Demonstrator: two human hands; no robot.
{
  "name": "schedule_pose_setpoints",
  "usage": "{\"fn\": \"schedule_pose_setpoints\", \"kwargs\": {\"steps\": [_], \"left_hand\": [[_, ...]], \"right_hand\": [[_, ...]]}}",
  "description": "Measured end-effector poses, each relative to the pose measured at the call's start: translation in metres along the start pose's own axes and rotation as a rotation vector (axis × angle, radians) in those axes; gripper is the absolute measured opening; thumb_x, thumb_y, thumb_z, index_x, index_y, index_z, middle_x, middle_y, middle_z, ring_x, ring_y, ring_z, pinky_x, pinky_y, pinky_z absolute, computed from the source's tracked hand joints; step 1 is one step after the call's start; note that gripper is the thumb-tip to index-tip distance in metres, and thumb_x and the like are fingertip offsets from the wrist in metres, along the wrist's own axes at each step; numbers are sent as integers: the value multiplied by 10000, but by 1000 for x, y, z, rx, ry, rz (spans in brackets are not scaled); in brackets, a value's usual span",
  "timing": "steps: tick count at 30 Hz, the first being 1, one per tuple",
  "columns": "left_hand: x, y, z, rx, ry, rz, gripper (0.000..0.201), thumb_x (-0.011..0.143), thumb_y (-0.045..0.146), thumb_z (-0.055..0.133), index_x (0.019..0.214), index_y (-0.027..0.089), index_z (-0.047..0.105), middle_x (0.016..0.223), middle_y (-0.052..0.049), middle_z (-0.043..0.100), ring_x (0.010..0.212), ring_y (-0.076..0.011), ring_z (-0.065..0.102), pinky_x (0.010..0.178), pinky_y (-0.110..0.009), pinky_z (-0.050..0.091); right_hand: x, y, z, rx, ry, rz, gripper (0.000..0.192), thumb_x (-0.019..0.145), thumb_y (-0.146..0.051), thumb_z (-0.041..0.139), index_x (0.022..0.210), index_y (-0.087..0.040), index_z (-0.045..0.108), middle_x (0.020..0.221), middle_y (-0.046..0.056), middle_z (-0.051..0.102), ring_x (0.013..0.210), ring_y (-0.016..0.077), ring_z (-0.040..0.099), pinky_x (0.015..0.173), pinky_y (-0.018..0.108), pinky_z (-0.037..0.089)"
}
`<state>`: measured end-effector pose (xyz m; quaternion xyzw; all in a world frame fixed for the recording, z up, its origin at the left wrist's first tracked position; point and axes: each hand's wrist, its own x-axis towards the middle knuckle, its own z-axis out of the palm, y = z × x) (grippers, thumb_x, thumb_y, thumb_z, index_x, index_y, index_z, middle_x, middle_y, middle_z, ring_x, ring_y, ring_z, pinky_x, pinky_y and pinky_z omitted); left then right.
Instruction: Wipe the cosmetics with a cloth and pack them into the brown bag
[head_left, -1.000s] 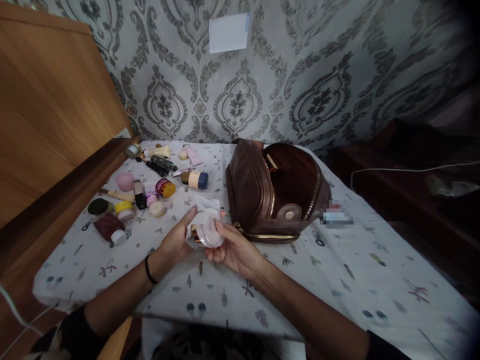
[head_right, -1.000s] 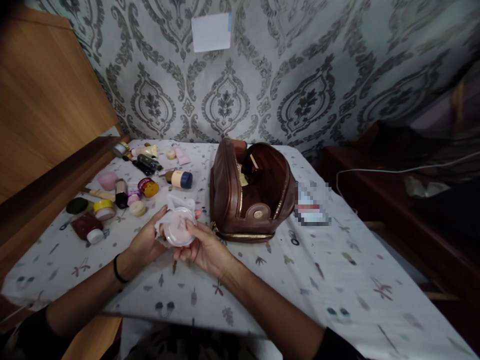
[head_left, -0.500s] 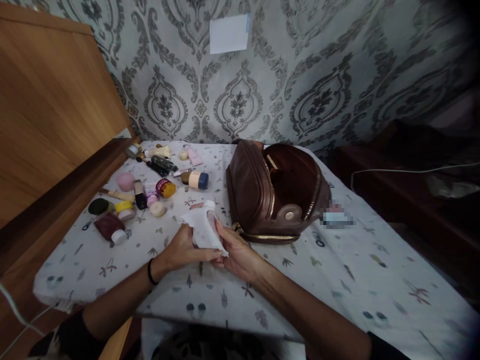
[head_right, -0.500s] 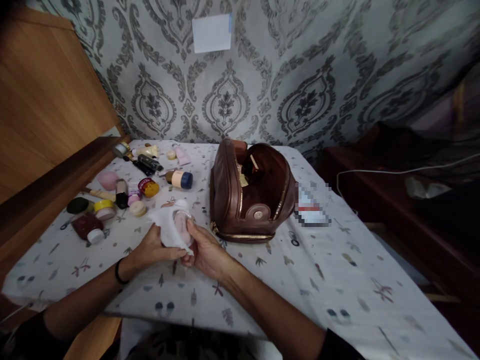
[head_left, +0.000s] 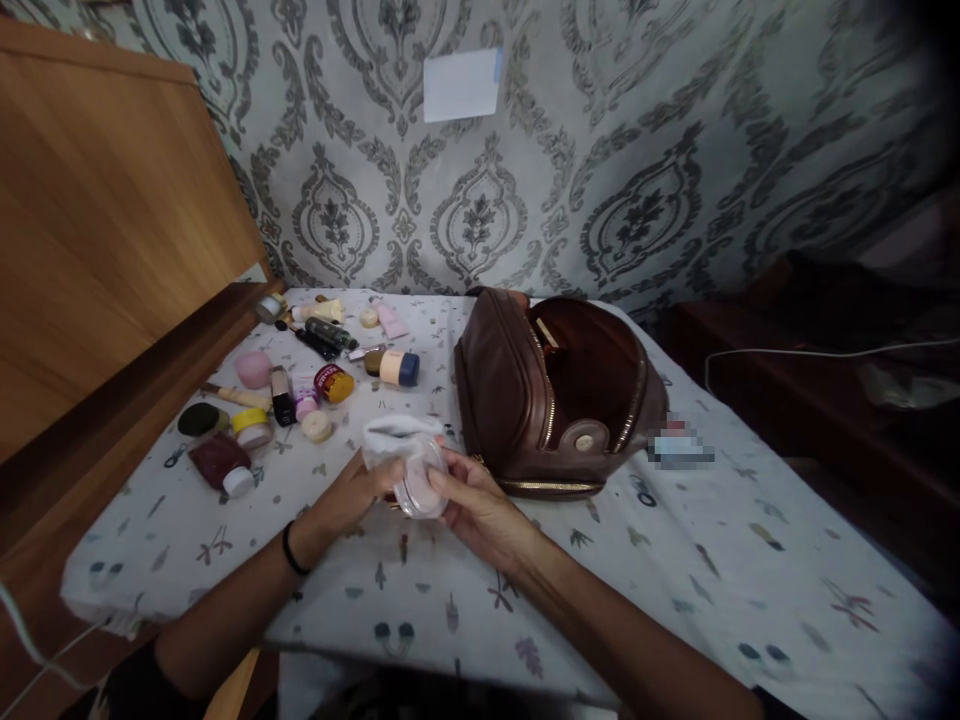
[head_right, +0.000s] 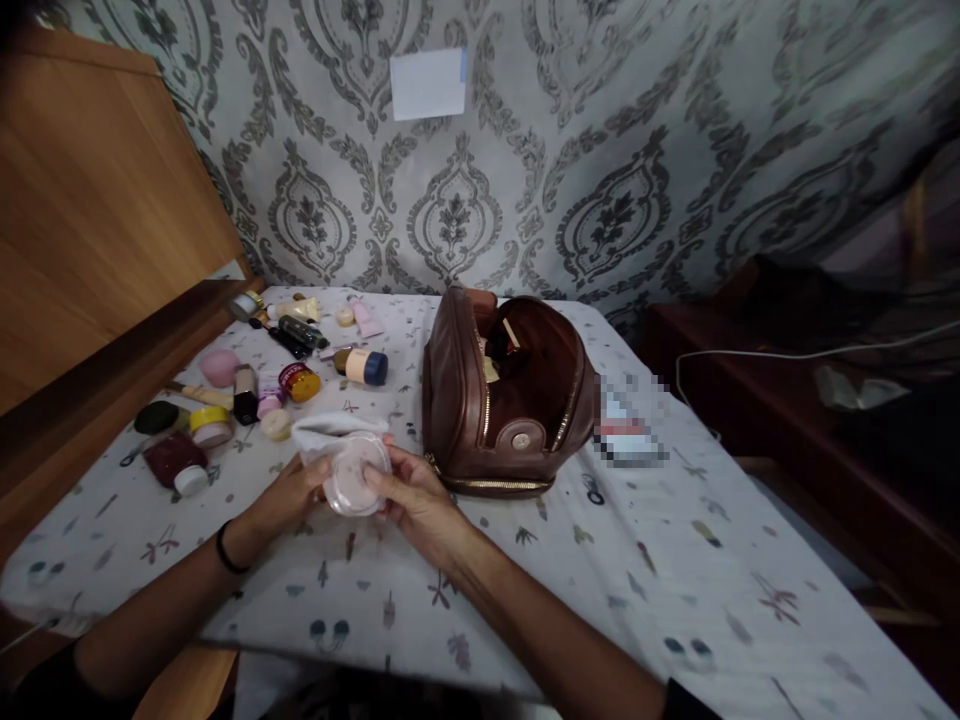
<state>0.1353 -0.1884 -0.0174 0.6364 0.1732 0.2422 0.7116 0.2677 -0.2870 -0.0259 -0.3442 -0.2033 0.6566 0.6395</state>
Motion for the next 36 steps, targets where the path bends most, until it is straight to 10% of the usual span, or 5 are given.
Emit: {"fn": "schedule_pose_setpoints", "kwargs": {"steps": [6, 12, 17, 27, 36], "left_hand": [[-2, 9, -2, 43, -130, 89, 546, 648, 491, 821, 1056, 156, 682, 950, -68, 712, 894, -243, 651, 793, -314, 524], [-7, 8, 4, 74, 167, 41, 365, 630, 472, 819, 766, 168, 668, 610, 5, 625, 552, -149, 561, 538, -255, 493], [0, 5, 4, -57, 468, 75, 331, 695, 454, 781, 848, 172, 702, 813, -19, 723, 762, -175, 650, 740, -263, 541], [-4, 6, -16, 19, -128, -18, 572, 615, 550, 826, 986, 136, 691, 885, -86, 731, 816, -260, 682, 745, -353, 559], [1, -1, -12, 337, 209, 249, 705, 587, 496, 839, 1187, 217, 596, 1251, -118, 641, 1190, -328, 563, 1107, -524, 372]], "right_hand": [[1, 0, 1, 76, 0, -27, 421, 570, -359, 920, 856, -147, 695, 767, 13, 677, 687, 114, 592, 646, 218, 478], [-4, 5, 6, 125, -97, 166, 403, 625, -404, 895, 803, -134, 655, 645, -14, 614, 524, 42, 433, 493, 164, 372], [-3, 7, 5, 49, -77, 123, 443, 633, -400, 890, 904, -154, 641, 678, -14, 631, 516, 60, 501, 460, 174, 369], [-2, 1, 3, 73, 24, 37, 387, 626, -412, 888, 773, -140, 657, 647, -44, 582, 480, 23, 442, 410, 140, 320], [-4, 6, 3, 88, -70, 105, 422, 659, -393, 878, 887, -147, 623, 721, 5, 674, 583, 77, 606, 508, 161, 452]]}}
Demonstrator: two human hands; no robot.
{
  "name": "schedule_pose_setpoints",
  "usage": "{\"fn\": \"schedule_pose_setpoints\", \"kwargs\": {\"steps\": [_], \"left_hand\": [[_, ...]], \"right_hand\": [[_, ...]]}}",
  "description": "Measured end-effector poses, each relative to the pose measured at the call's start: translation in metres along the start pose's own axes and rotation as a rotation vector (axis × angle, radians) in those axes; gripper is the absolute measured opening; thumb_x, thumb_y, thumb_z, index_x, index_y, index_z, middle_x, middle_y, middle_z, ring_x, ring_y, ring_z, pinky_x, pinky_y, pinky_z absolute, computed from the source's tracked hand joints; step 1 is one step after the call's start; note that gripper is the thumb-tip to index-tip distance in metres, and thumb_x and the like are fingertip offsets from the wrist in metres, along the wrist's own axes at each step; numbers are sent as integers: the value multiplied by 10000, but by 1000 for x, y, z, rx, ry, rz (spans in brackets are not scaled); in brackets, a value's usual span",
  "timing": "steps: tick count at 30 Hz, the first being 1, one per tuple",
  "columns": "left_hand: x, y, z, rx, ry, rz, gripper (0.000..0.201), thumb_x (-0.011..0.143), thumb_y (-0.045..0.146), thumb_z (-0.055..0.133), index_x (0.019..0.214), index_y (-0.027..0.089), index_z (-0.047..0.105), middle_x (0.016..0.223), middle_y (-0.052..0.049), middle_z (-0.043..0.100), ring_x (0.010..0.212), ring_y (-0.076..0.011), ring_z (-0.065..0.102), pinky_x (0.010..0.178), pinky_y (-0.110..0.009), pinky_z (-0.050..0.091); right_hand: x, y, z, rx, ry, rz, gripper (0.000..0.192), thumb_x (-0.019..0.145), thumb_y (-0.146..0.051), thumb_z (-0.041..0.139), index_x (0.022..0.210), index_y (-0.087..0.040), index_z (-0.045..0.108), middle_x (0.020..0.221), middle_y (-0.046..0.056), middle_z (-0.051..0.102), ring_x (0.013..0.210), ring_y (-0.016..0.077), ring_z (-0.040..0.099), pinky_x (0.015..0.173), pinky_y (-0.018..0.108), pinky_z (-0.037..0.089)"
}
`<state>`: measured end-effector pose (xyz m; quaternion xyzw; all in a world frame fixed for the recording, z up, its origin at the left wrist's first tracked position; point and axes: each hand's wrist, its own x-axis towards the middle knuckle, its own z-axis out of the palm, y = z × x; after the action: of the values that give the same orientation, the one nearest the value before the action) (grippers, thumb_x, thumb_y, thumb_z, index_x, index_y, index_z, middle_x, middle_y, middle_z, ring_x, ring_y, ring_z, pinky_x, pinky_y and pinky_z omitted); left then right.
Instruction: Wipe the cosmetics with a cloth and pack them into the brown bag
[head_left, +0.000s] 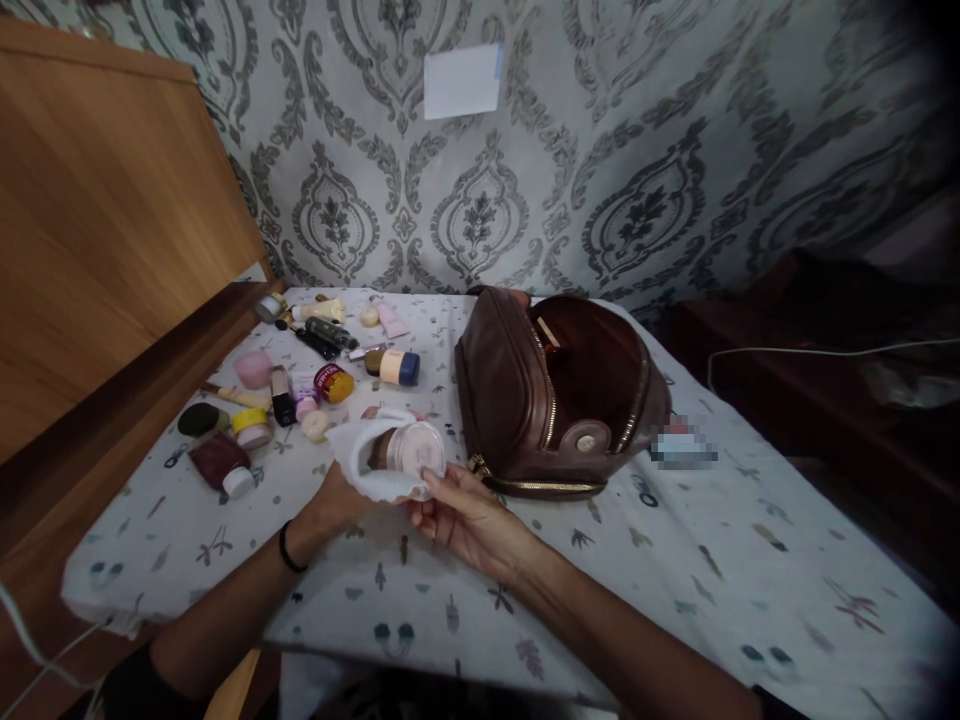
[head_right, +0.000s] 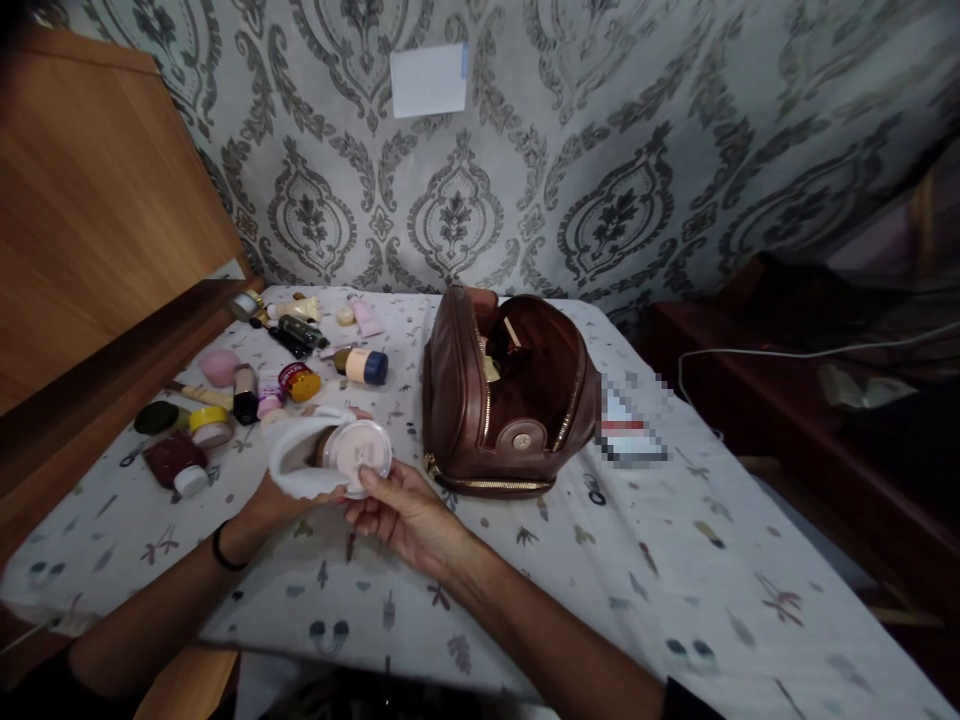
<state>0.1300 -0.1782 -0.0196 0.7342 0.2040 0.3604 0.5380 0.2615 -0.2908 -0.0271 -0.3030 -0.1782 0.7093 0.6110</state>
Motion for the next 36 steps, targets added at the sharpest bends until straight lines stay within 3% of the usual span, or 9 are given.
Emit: {"fn": "schedule_pose_setpoints", "kwargs": {"steps": [3, 8, 14, 19, 23, 28, 31, 34, 36], "left_hand": [[1, 4, -4, -31, -47, -6, 681, 619, 530, 814, 1185, 211, 608, 1244, -117, 644, 1168, -331, 577, 1068, -514, 417], [-3, 13, -10, -86, -273, -111, 677, 617, 461, 843, 1204, 202, 629, 1154, -106, 698, 1077, -322, 637, 953, -455, 513], [-1, 17, -3, -56, -153, -15, 537, 661, 383, 801, 1130, 195, 619, 1172, -113, 669, 1095, -310, 624, 1012, -480, 474], [-3, 12, -2, 32, -69, -52, 410, 788, 379, 708, 1155, 217, 623, 1194, -81, 668, 1136, -276, 597, 1083, -480, 418], [-3, 15, -5, 45, -190, -33, 446, 828, 442, 673, 1190, 188, 615, 1156, -104, 683, 1085, -281, 622, 1023, -464, 462], [1, 20, -6, 437, -283, 248, 564, 714, 466, 790, 1182, 208, 609, 1308, -132, 600, 1190, -304, 557, 1036, -441, 438], [0, 17, -3, 725, -348, 399, 674, 684, 568, 779, 1220, 208, 586, 1392, -166, 530, 1278, -351, 475, 1068, -503, 391], [-4, 12, 2, 911, -359, 418, 680, 771, 539, 712, 1342, 224, 518, 1477, -172, 440, 1374, -379, 361, 1077, -545, 370], [-6, 10, 3, 903, -334, 369, 591, 853, 436, 653, 1388, 250, 483, 1489, -152, 421, 1377, -351, 366, 1071, -518, 392]], "right_hand": [[-1, -3, -3, -90, -6, -31, 459, 670, -418, 864, 972, -173, 621, 735, -19, 665, 531, 61, 575, 447, 150, 400], [-3, -8, -5, -226, -7, -58, 570, 663, -391, 871, 1142, -208, 622, 729, -49, 632, 514, 52, 538, 425, 152, 359], [2, -2, -1, -117, 70, -78, 420, 598, -372, 907, 862, -134, 683, 706, -16, 627, 554, 43, 500, 492, 164, 360], [1, -2, -2, -312, 99, -230, 388, 642, -422, 870, 837, -156, 665, 733, -19, 609, 609, 72, 499, 550, 188, 409], [-5, -6, 0, -505, 65, -315, 339, 740, -458, 788, 808, -200, 579, 772, -19, 592, 680, 123, 551, 609, 240, 486], [-2, -3, 3, -534, 106, -355, 356, 716, -421, 810, 764, -202, 532, 713, -43, 545, 637, 108, 514, 590, 218, 432], [3, -1, -1, -495, 148, -358, 371, 672, -420, 834, 805, -201, 565, 744, -34, 579, 671, 119, 529, 633, 229, 433], [3, 0, -5, -434, 174, -347, 380, 661, -416, 839, 831, -208, 570, 788, -24, 605, 711, 133, 546, 678, 243, 444], [1, -1, -6, -402, 157, -329, 373, 676, -423, 831, 835, -211, 569, 808, -17, 608, 742, 141, 558, 684, 245, 450]]}}
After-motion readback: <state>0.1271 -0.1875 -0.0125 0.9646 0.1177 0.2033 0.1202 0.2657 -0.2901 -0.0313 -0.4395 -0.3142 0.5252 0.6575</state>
